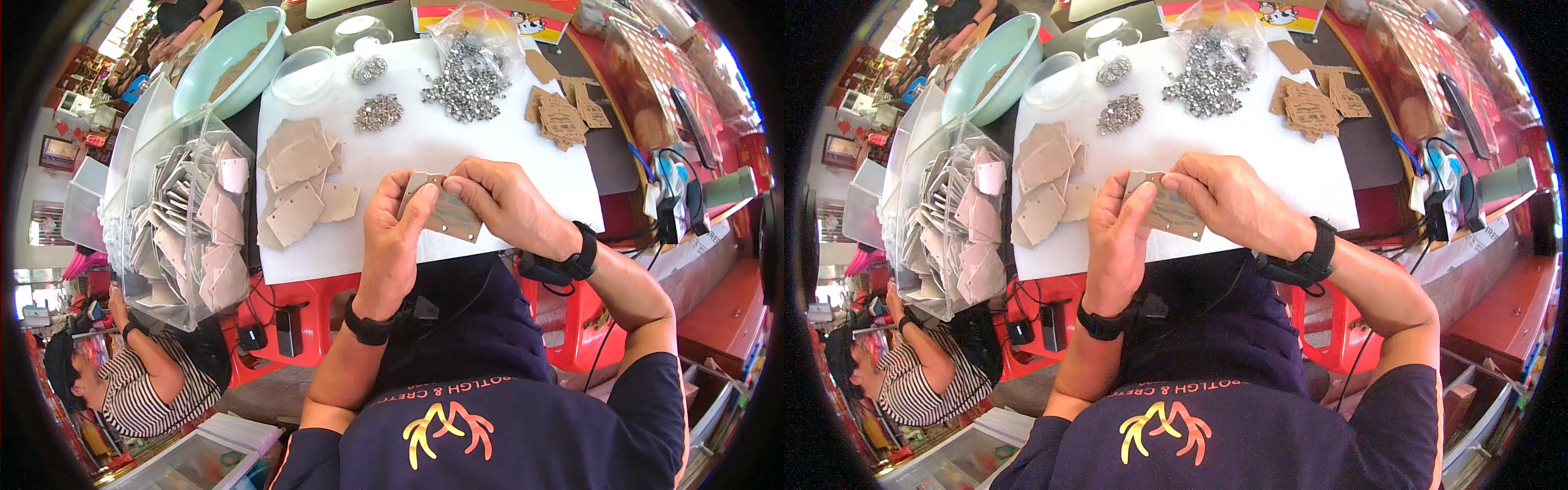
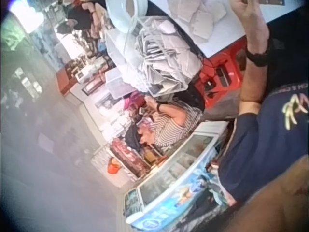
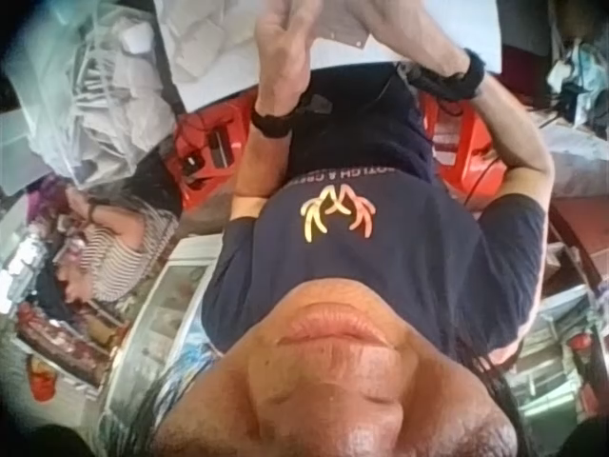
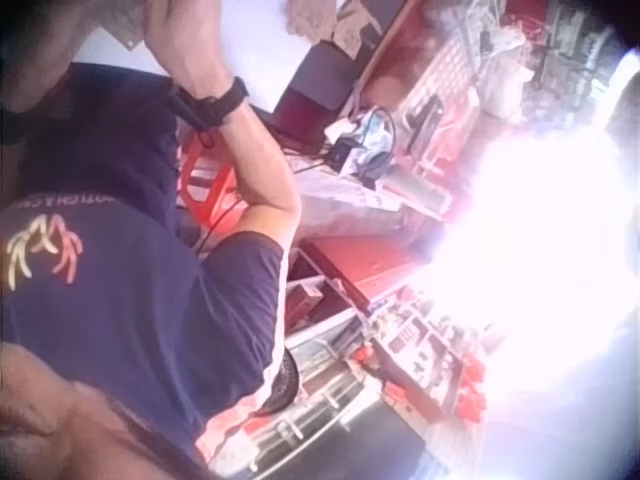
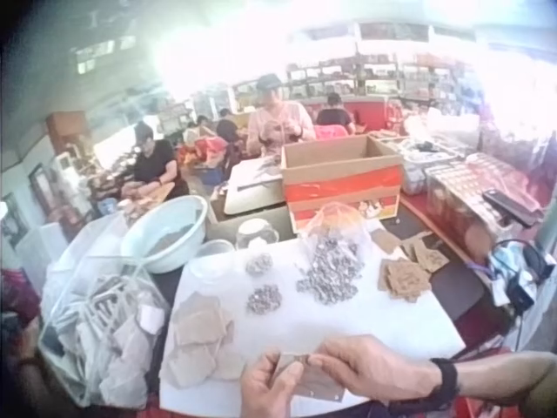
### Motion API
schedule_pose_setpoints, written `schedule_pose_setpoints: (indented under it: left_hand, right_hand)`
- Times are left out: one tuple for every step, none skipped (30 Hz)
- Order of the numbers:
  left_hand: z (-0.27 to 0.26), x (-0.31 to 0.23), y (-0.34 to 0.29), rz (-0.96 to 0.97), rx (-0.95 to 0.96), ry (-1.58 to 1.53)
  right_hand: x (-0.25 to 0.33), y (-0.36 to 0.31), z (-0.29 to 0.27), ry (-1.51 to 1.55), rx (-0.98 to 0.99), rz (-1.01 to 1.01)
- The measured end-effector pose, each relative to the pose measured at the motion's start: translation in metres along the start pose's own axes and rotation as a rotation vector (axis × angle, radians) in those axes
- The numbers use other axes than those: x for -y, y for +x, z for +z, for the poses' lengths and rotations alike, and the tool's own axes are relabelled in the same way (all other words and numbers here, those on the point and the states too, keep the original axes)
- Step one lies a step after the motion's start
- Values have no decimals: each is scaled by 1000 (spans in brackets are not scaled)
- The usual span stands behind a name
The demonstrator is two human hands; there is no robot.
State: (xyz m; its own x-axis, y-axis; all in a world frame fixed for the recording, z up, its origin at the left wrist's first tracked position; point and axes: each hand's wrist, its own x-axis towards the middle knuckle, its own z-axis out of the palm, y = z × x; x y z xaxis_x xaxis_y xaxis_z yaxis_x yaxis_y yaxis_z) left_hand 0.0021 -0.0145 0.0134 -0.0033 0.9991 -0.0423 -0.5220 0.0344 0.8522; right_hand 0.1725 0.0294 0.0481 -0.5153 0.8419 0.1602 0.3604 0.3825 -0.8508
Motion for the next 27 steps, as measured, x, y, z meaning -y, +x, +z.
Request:
schedule_pose_setpoints:
  left_hand:
    - [-1, 0, 0, -10, 11, -21]
    - [-1, -1, -1, -5, 8, -24]
    - [-1, -2, -1, -25, 22, -55]
    - [-1, -3, -2, -46, 36, -87]
    - [-2, -3, -1, -41, 32, -88]
    - [-5, -3, -1, -50, 40, -105]
    - [-8, -2, -1, -60, 48, -122]
    - [-10, -2, 0, -56, 46, -125]
    - [-11, -1, 1, -84, 42, -158]
    - [-13, 0, 2, -112, 39, -191]
    - [-16, 1, 3, -110, 39, -194]
    - [-19, 1, 3, -146, 72, -247]
    - [-21, 1, 4, -182, 106, -301]
    - [-22, 1, 4, -184, 106, -304]
    - [-23, 1, 5, -209, 111, -319]
    - [-23, 1, 5, -236, 116, -333]
    - [-22, 0, 5, -239, 118, -336]
    - [-20, -2, 5, -253, 98, -350]
    - [-18, -3, 5, -268, 78, -364]
    - [-19, -3, 6, -272, 81, -367]
    - [-19, -3, 6, -266, 73, -365]
    - [-20, -3, 7, -261, 65, -363]
    - [-21, -2, 8, -267, 69, -366]
    - [-23, -1, 9, -213, 66, -314]
    - [-23, 1, 10, -159, 62, -262]
    - [-22, 0, 11, -165, 64, -265]
    - [-19, -3, 13, -121, 42, -202]
  right_hand:
    - [1, 1, 0, -23, 4, 0]
    - [2, 2, -1, -45, 7, 2]
    - [1, 4, -1, -47, 11, -1]
    - [-1, 5, -1, -87, 13, -26]
    - [-1, 7, -1, -126, 16, -53]
    - [0, 8, -2, -127, 20, -58]
    - [0, 10, -2, -141, 23, -78]
    - [1, 11, -2, -156, 26, -96]
    - [0, 12, -2, -158, 30, -98]
    - [-1, 13, -2, -164, 33, -130]
    - [-1, 14, -3, -170, 35, -160]
    - [0, 15, -3, -174, 37, -160]
    - [1, 15, -4, -173, 47, -149]
    - [2, 15, -4, -171, 56, -137]
    - [2, 15, -4, -173, 57, -133]
    - [3, 15, -4, -169, 57, -135]
    - [3, 16, -5, -166, 54, -136]
    - [2, 17, -5, -169, 54, -132]
    - [2, 17, -5, -158, 56, -146]
    - [2, 18, -5, -147, 57, -161]
    - [2, 19, -5, -150, 55, -156]
    - [2, 20, -6, -141, 68, -147]
    - [3, 21, -7, -132, 80, -136]
    - [4, 22, -8, -136, 78, -129]
    - [4, 24, -8, -121, 87, -117]
    - [3, 25, -9, -105, 98, -106]
    - [0, 27, -9, -106, 98, -100]
